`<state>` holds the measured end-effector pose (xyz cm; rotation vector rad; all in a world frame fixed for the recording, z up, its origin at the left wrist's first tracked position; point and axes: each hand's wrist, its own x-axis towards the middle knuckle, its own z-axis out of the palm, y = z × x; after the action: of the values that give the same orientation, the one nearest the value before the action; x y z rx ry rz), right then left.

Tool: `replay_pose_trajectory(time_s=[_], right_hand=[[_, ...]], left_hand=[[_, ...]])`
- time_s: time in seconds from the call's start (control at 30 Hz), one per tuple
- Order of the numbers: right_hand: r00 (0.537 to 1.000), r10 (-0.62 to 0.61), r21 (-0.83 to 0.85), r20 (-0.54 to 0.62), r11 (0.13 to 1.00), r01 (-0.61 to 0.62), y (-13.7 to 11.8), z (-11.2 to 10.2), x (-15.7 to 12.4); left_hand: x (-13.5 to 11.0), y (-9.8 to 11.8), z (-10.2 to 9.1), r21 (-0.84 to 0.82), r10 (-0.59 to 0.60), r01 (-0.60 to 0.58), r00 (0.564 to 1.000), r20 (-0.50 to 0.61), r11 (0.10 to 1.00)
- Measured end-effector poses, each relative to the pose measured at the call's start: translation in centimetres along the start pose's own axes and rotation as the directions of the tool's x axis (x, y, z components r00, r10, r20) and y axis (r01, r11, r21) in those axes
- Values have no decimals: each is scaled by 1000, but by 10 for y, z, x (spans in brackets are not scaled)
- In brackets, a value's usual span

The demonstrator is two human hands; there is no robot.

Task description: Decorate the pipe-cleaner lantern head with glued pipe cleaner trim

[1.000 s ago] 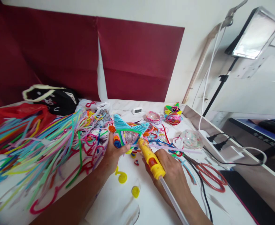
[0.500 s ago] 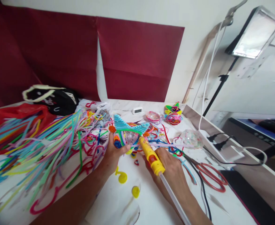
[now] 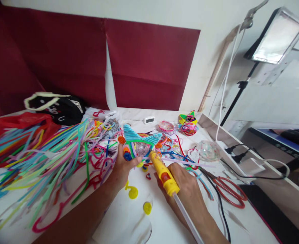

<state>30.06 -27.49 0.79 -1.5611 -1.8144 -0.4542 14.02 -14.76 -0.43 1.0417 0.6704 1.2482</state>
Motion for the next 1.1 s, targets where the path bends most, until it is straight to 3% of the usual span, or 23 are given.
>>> replay_pose_trajectory(time_s=[0.63,0.8,1.1], right_hand=[[997,-1,23,74,1000,0,-3,-3,-8],[1000,19,14,24,1000,-19,-4,2,-11],[995,-51,172,82,984,37,-9,-13,-14]], left_hand=[[2,-3,-1,13,4,-4,1000,-14,1000],[1,-2,0,5,-8,8,1000,3,1000],[5,-4,-3,-64,-63,64,998,11,996]])
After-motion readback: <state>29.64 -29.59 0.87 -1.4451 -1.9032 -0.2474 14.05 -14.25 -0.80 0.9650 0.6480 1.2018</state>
